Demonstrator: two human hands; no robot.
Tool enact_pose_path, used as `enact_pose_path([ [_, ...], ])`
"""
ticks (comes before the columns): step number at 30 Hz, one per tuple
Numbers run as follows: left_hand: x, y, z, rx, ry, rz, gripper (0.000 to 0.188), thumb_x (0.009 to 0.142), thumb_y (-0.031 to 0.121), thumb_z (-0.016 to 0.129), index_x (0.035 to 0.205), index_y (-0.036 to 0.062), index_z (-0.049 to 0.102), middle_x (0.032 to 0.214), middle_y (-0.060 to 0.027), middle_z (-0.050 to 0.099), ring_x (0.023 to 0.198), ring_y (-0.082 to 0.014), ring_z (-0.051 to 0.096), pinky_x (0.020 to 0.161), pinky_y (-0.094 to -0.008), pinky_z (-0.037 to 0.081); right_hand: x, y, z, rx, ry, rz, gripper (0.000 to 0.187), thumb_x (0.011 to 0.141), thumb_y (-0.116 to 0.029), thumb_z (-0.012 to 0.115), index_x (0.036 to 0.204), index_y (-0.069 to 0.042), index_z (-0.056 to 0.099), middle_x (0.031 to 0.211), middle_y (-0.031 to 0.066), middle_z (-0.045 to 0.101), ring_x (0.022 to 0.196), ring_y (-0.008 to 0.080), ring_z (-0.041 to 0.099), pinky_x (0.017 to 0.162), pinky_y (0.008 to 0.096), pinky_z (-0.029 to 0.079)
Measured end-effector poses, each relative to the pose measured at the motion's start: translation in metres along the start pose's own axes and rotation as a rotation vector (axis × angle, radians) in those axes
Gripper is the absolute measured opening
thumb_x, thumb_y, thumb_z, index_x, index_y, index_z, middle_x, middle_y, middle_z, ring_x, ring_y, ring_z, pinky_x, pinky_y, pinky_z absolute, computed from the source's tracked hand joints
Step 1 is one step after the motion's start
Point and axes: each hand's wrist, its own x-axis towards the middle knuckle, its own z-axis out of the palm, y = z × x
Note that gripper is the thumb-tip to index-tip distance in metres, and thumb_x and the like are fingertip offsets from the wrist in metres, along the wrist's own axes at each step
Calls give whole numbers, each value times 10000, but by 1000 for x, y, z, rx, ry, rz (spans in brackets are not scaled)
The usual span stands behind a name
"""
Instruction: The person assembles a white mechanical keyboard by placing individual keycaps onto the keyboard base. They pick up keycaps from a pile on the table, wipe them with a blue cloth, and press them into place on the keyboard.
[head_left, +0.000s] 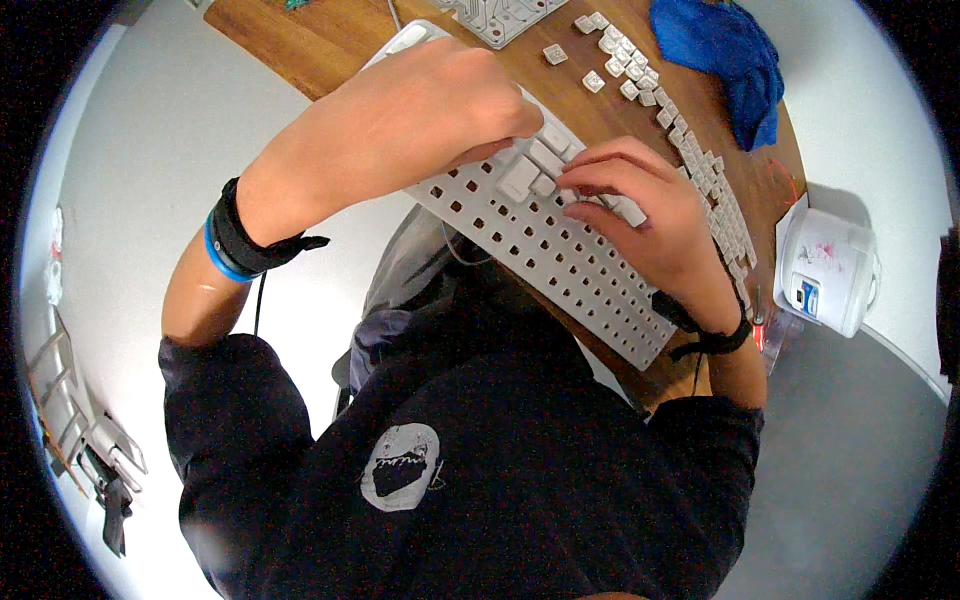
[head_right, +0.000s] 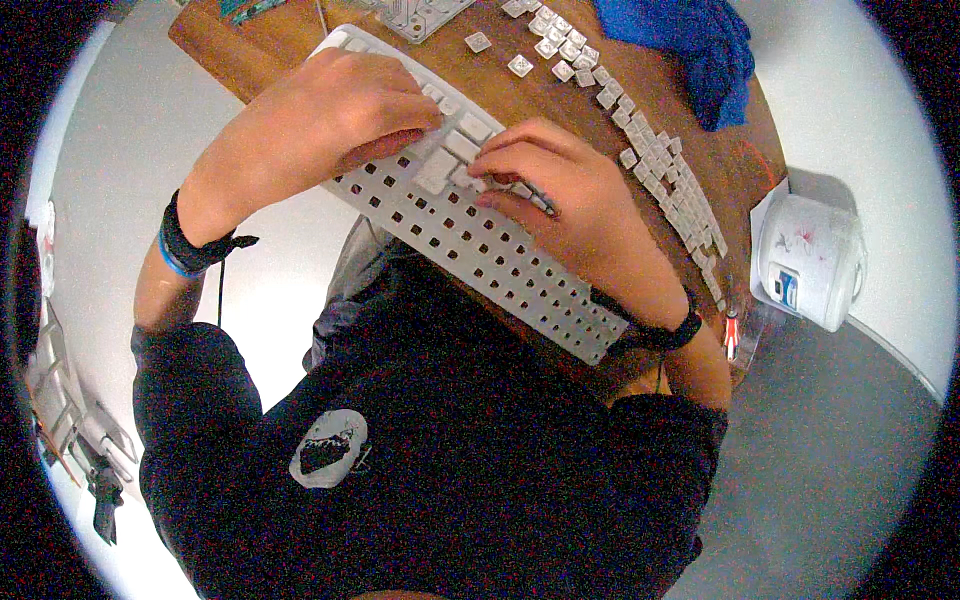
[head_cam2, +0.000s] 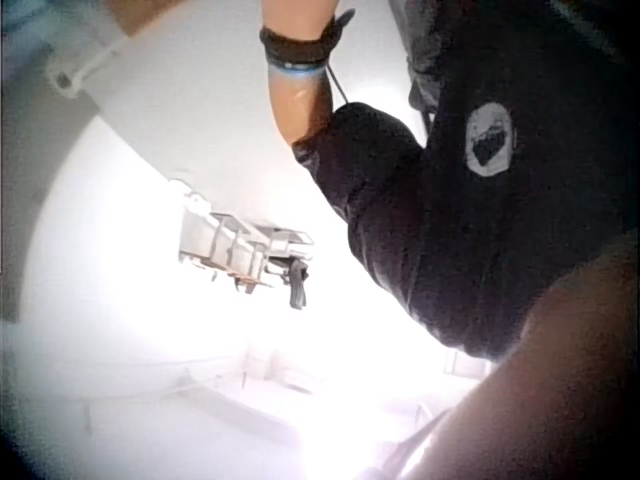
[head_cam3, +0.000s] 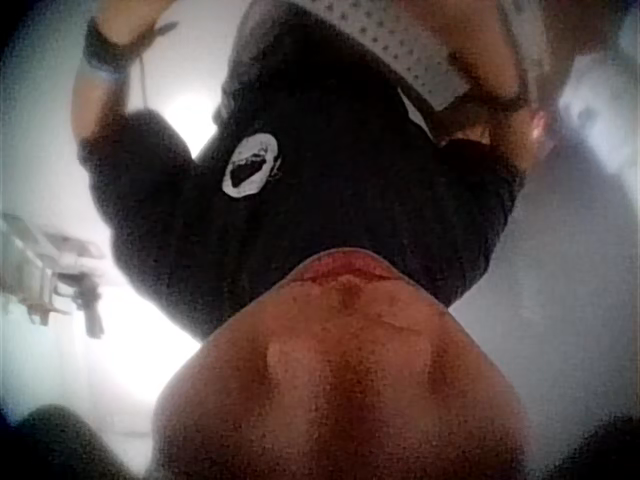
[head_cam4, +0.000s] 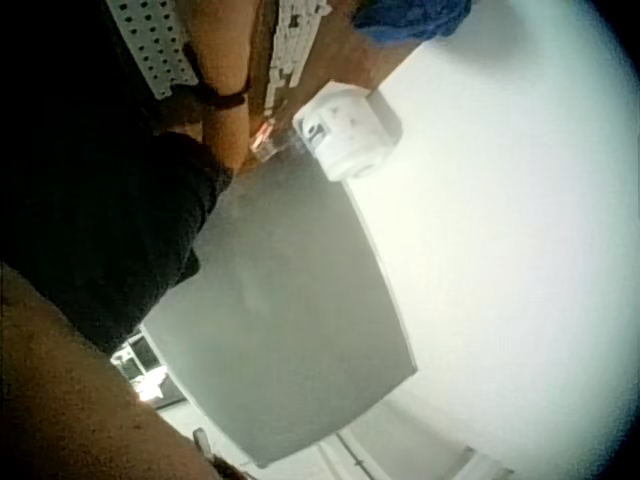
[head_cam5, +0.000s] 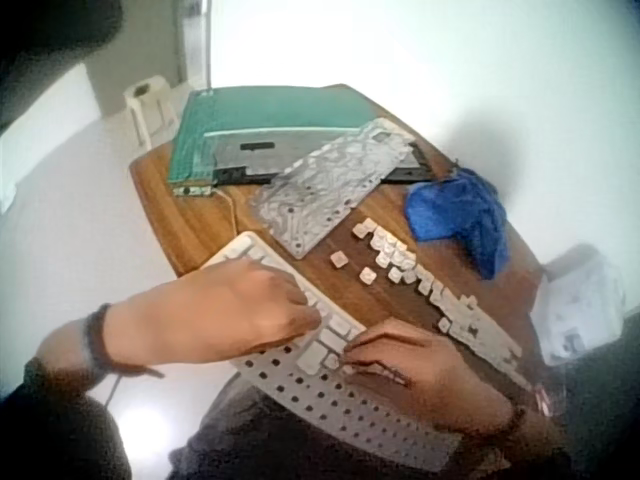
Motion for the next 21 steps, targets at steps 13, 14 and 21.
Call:
enact_pose_path([
  [13, -5, 1, 6, 45, 79, 31, 142, 942, 129, 747, 1066, 64, 765, 915, -122, 702, 959, -346, 724, 884, -479, 553, -1, 3, -3, 211, -56, 200, 218, 934, -66, 847, 1129, -24, 761, 1045, 109, 732, 949, 215, 775, 842, 332, 643],
  [14, -5, 2, 6, 41, 92, 30, 134, 942, 129, 747, 1060, 66, 762, 915, -120, 702, 964, -346, 724, 888, -479, 552, -1, 4, -4, 192, -66, 187, 222, 932, -66, 848, 1132, -27, 760, 1046, 110, 732, 944, 220, 774, 838, 340, 641],
  [21, -1, 3, 1, 59, 19, 9, 123, 943, 120, 748, 1056, 77, 763, 932, -120, 726, 981, -347, 736, 880, -479, 557, 1, 0, -5, 5, -89, 72, 228, 906, -63, 845, 1101, -34, 730, 1048, 131, 719, 949, 325, 756, 820, 405, 616],
])
